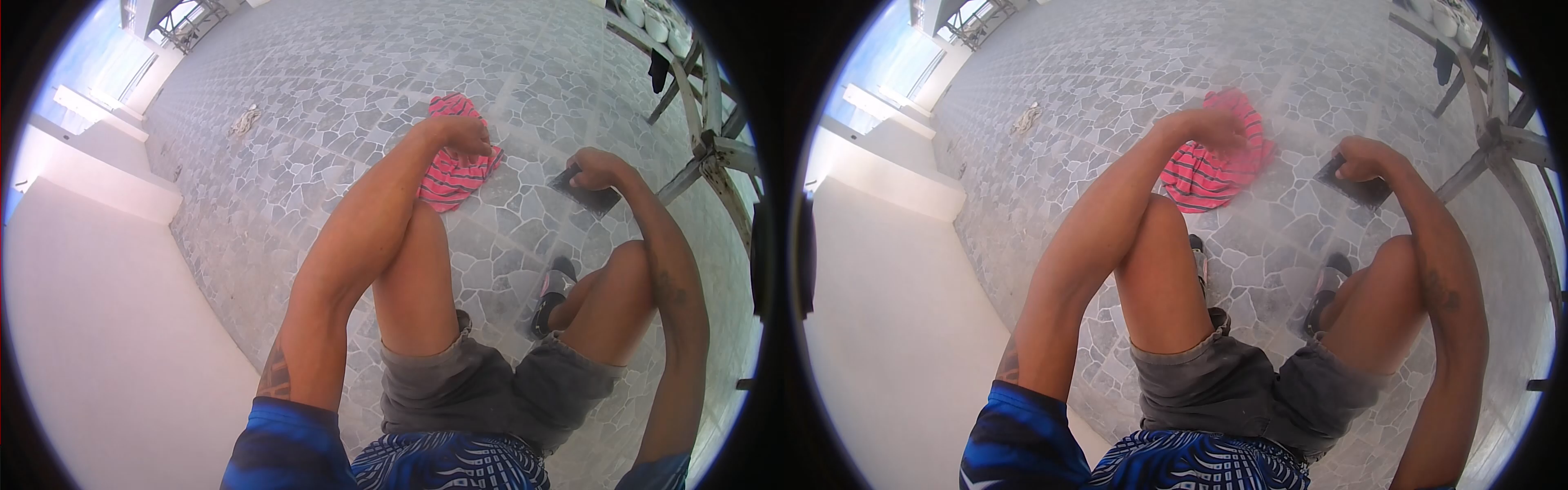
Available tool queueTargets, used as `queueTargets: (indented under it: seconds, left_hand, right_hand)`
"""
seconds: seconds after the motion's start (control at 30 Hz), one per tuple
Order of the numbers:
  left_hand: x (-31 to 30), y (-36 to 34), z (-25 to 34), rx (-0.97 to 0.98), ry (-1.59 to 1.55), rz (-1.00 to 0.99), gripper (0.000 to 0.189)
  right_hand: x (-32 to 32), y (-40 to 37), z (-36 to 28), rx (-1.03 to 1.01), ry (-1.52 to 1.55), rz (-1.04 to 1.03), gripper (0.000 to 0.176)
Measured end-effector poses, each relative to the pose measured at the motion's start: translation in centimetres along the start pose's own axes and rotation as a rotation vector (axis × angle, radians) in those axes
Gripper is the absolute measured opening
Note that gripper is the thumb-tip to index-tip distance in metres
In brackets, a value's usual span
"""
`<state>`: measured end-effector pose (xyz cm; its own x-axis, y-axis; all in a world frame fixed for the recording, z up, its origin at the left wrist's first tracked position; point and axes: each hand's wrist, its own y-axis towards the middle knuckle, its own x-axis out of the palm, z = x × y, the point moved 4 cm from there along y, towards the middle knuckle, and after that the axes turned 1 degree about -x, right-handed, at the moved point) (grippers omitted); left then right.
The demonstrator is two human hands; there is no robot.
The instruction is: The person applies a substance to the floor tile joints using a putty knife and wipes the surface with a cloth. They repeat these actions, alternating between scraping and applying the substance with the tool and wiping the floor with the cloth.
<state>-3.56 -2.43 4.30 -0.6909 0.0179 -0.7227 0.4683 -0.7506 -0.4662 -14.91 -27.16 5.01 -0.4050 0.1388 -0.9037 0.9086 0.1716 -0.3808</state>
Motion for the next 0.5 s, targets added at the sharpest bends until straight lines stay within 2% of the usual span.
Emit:
queueTargets:
  seconds: [0.5]
  left_hand:
    - [0.1,0.22,-0.11,0.009,0.006,0.003,0.038]
  right_hand:
    - [-0.1,-0.23,-0.29,-0.009,0.016,0.012,0.035]
